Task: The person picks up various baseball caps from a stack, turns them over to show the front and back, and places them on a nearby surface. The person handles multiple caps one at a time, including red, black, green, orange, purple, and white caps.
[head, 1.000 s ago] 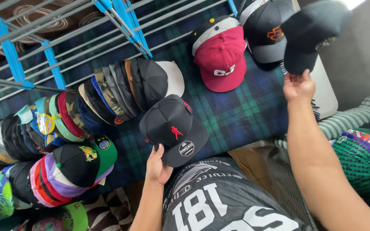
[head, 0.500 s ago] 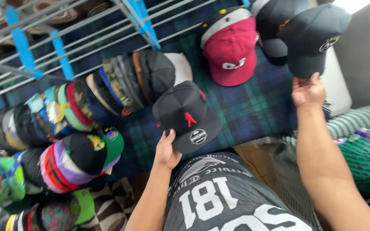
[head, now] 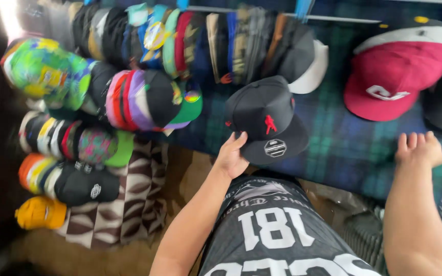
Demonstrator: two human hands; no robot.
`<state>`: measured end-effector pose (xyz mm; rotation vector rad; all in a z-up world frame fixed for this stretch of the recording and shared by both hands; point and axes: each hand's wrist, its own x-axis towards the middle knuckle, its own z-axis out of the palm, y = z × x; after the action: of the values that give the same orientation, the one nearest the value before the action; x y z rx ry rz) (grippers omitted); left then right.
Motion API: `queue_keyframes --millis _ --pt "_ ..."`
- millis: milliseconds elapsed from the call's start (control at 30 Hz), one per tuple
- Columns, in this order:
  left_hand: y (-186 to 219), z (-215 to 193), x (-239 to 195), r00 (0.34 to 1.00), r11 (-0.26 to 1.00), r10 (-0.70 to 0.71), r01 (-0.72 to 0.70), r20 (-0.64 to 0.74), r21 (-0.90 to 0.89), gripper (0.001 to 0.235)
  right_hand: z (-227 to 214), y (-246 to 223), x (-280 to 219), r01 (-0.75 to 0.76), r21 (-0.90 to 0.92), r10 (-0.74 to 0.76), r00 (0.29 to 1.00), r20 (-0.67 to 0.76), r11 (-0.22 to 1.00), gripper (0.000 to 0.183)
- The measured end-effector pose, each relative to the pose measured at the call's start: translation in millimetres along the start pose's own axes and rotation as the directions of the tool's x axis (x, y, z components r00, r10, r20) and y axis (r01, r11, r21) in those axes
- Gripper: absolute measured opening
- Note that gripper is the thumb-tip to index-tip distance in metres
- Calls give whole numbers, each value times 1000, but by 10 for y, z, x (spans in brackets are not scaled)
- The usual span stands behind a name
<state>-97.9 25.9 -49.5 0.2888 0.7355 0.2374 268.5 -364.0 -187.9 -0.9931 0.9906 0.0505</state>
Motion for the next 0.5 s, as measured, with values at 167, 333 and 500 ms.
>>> queue_keyframes --millis 167,333,500 --pt "31 -390 -72 992 987 116 -122 -56 -109 31 -271 947 -699 236 -181 -84 798 596 955 18" --pt "219 -670 -305 979 972 201 -196 28 -130 39 -199 1596 -2718 329 -506 78 775 627 797 12" --pt "439 -981 -520 972 972 232 -231 44 -30 51 107 1865 -3896 227 -569 520 243 819 790 7"
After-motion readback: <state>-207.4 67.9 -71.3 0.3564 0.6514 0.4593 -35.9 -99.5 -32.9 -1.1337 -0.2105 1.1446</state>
